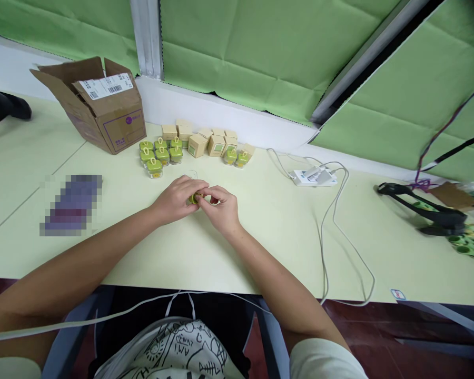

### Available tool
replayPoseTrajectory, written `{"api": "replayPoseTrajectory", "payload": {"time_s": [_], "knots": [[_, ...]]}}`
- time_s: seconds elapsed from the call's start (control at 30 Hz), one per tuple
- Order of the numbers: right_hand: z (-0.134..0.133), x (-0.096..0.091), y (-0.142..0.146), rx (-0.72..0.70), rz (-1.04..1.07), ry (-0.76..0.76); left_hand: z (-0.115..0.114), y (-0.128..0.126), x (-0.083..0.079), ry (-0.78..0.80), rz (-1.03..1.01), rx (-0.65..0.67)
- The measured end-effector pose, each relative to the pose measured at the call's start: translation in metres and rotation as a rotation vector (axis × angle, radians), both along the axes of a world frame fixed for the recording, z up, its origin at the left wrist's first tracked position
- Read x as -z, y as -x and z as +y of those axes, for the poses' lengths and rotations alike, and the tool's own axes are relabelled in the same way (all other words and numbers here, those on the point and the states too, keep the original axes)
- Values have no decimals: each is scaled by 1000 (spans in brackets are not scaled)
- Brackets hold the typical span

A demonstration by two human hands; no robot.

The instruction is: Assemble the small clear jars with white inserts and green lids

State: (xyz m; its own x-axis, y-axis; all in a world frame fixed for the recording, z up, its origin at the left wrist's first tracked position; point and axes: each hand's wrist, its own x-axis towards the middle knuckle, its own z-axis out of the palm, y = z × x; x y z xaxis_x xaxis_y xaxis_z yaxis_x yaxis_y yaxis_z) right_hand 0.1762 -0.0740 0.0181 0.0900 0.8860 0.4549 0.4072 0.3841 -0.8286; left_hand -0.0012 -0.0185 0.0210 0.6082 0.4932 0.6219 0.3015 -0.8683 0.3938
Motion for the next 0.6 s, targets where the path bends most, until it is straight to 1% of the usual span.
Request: {"api": "replayPoseTrajectory", "payload": {"time_s": [0.17,0.37,0.43,0.6], "knots": [[-1,4,3,28,-3,18,0,0,1,-10,64,-40],[-3,4,8,48,-27,-1,-1,0,6,-55,89,-33],[-4,2,8,23,-38,-16,-1,1,6,-64,83,-34],[-4,-4,3,-73,-88,-33,2,2,3,-30,36,-97]]}}
